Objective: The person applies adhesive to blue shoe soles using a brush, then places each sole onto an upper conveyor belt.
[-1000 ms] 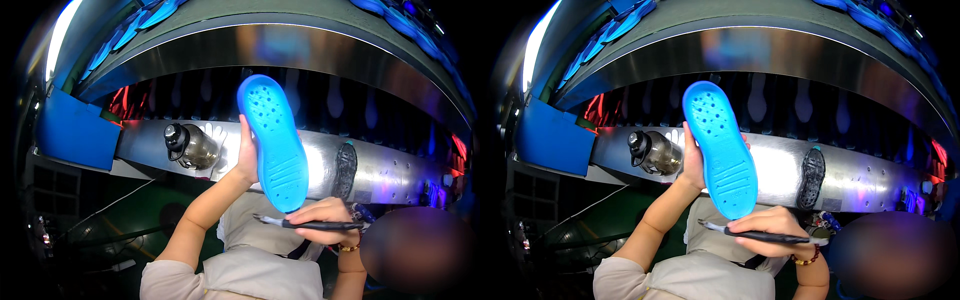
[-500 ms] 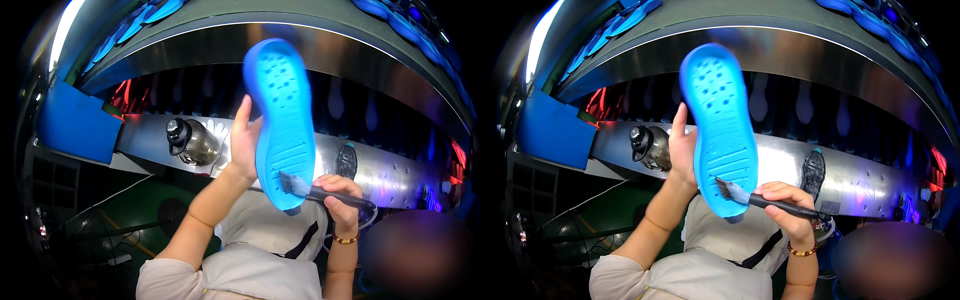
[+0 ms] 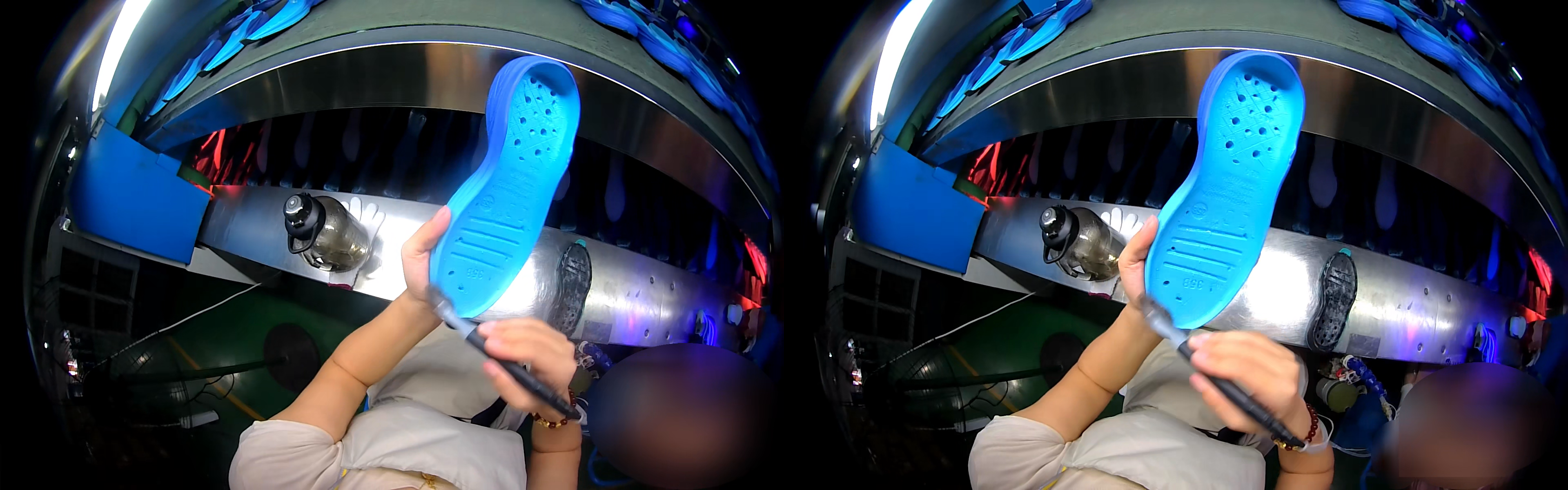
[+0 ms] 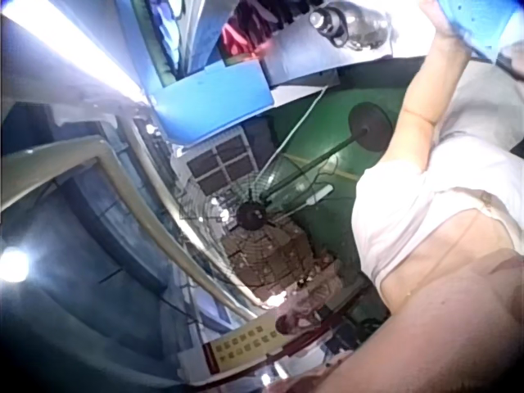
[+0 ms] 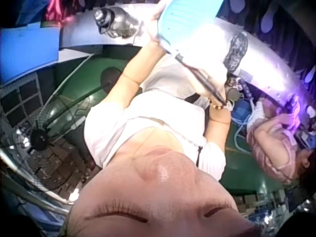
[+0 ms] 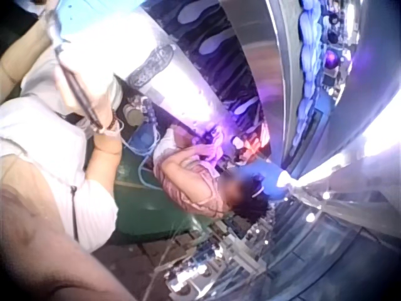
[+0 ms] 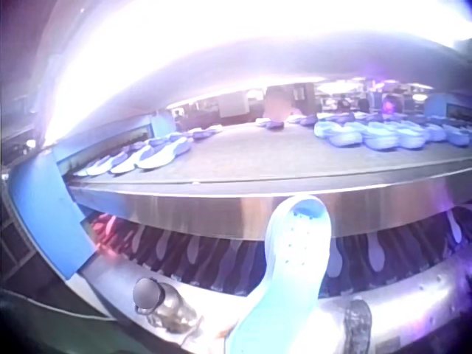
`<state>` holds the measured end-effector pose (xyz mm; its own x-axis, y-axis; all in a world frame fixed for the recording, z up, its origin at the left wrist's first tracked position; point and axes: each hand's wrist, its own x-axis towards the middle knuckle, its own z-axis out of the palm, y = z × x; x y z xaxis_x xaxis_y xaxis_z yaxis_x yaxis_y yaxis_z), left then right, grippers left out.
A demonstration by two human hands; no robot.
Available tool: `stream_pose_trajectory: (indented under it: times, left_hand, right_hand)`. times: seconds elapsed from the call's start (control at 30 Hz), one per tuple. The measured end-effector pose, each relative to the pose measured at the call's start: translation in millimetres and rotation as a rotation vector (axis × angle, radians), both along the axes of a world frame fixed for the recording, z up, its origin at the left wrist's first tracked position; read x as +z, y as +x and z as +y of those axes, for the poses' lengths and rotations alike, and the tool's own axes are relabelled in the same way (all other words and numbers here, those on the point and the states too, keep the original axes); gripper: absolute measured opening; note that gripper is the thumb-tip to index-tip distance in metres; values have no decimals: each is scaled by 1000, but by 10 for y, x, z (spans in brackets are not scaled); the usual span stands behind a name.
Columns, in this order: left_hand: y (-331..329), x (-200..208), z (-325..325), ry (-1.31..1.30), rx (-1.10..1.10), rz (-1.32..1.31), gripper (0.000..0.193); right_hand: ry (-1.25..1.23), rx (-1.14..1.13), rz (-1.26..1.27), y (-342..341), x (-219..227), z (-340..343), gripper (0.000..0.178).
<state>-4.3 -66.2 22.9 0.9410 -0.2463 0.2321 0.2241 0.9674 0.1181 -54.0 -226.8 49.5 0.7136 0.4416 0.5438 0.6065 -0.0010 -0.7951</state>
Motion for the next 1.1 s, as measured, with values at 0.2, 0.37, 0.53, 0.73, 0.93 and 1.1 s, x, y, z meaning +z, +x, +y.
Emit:
stream_pose_trajectory:
  times: [0.2, 0.37, 0.53, 0.73, 0.93, 1.1]
  left_hand:
    - [8, 154, 50, 94, -62, 48, 48]
    - [93, 93, 124, 97, -128, -24, 47]
    - [206, -5, 147, 13, -328, 55, 48]
    - [175, -4, 169, 488, -480, 208, 45]
    - [131, 43, 213, 765, -604, 249, 46]
    - [93, -20, 185, 853, -657, 242, 44]
  right_hand:
    - [42, -57, 70, 245, -6, -224, 23]
    - [59, 48, 60, 237, 25, -212, 20]
    - [-114, 103, -47, 136, 54, -79, 15]
    - [-300, 85, -83, 289, 25, -331, 19]
    - [-494, 312, -46, 310, 52, -396, 18]
    - [-589, 398, 66, 312, 37, -427, 19]
